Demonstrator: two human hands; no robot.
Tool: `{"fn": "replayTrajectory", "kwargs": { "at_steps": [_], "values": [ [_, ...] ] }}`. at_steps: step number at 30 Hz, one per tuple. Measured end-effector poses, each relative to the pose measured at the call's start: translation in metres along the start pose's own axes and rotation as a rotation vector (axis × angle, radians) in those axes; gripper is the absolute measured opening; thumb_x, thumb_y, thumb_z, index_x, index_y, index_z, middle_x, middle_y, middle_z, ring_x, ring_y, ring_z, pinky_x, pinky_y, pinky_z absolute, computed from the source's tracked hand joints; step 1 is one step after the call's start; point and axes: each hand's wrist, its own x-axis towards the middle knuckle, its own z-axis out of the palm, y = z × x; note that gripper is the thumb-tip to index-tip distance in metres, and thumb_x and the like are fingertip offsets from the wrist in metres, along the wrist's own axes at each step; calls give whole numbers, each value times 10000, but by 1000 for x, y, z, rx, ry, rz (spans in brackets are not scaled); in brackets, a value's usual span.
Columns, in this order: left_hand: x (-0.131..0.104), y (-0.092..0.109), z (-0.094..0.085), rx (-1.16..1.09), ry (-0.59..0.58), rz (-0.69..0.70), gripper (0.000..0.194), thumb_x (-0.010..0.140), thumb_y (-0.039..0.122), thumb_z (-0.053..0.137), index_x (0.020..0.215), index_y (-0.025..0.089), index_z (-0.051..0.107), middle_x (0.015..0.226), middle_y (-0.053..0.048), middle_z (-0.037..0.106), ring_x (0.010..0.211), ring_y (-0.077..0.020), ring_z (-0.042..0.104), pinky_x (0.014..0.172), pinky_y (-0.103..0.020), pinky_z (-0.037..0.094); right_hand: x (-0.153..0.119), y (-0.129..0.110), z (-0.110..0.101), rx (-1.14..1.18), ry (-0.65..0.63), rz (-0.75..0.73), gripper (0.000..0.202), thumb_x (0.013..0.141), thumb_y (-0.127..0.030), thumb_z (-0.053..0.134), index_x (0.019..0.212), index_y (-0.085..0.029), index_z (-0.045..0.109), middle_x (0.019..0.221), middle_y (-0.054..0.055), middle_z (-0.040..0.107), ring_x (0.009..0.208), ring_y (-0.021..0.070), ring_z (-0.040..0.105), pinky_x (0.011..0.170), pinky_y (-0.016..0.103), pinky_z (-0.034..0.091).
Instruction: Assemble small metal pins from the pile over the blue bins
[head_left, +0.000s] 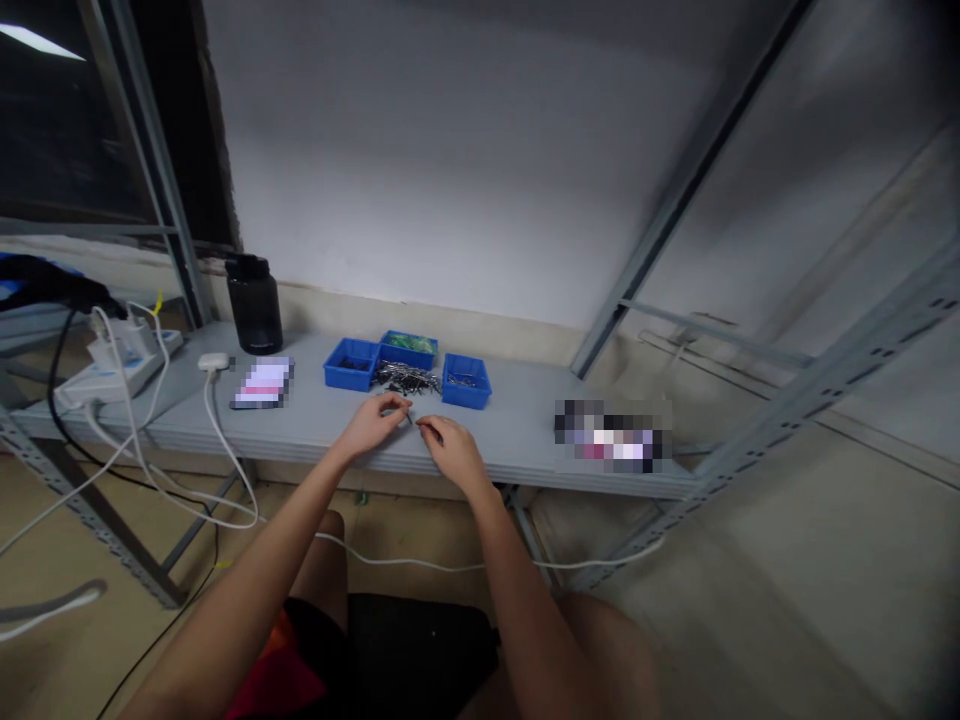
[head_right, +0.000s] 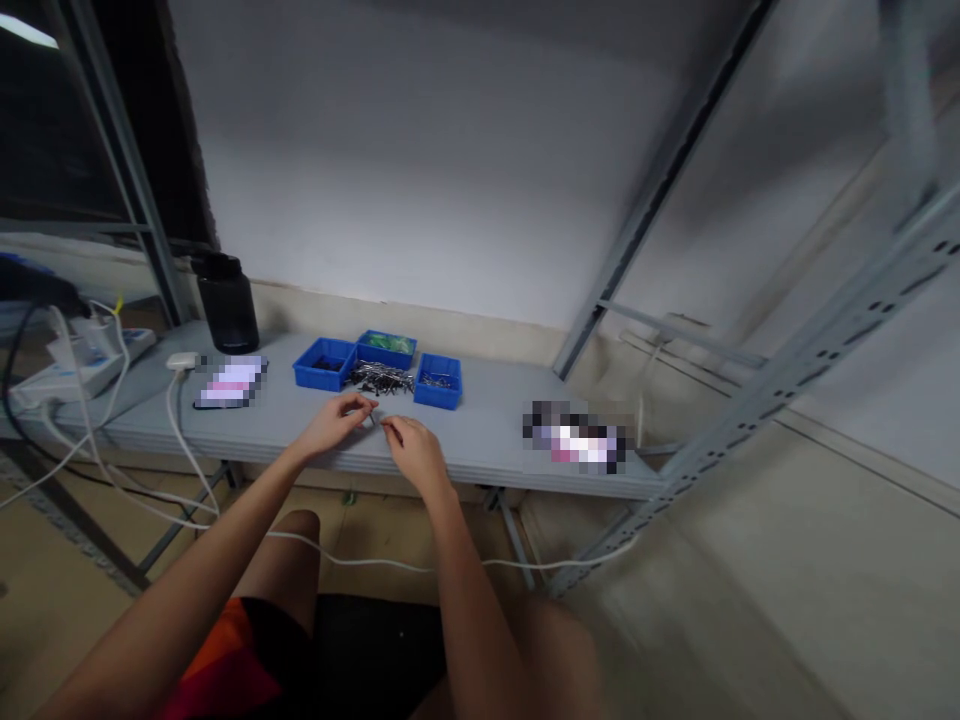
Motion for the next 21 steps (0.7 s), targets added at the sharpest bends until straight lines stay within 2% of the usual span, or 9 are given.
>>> {"fn": "replayTrajectory", "kwargs": {
  "at_steps": [4, 9, 12, 21],
  "values": [
    [0, 1, -1, -40, -24, -19, 128, 793, 269, 539, 803, 146, 569, 840, -57, 663, 816, -181, 627, 722, -298, 491, -2, -3, -4, 54, 23, 0, 303, 920, -212, 408, 1161, -243, 590, 1106, 62, 661, 977, 202, 613, 863, 330, 463],
    [0, 4, 0, 116, -98, 57, 197, 806, 286, 544, 852, 134, 661, 840, -57, 684, 791, -176, 597, 773, -305, 455, -3, -4, -5, 55, -24, -73, 401, 916, -166, 368, 1274, -256, 524, 1141, 75, 615, 1040, 202, 578, 901, 342, 457],
    [-1, 4, 1, 141, -145, 52, 216, 802, 288, 557, 882, 137, 689, 836, -54, 701, 771, -176, 591, 750, -297, 446, -3, -2, -4, 64, -27, -82, 410, 906, -136, 368, 1246, -271, 552, 1091, 63, 624, 1014, 191, 582, 895, 333, 461],
    [-1, 6, 0, 87, -103, 1, 158, 755, 265, 595, 797, 135, 674, 752, -39, 682, 724, -162, 585, 722, -288, 449, -2, 0, -2, 67, 15, -71, 315, 914, -167, 385, 1135, -235, 599, 1071, 68, 650, 989, 198, 598, 875, 331, 466]
  ]
}}
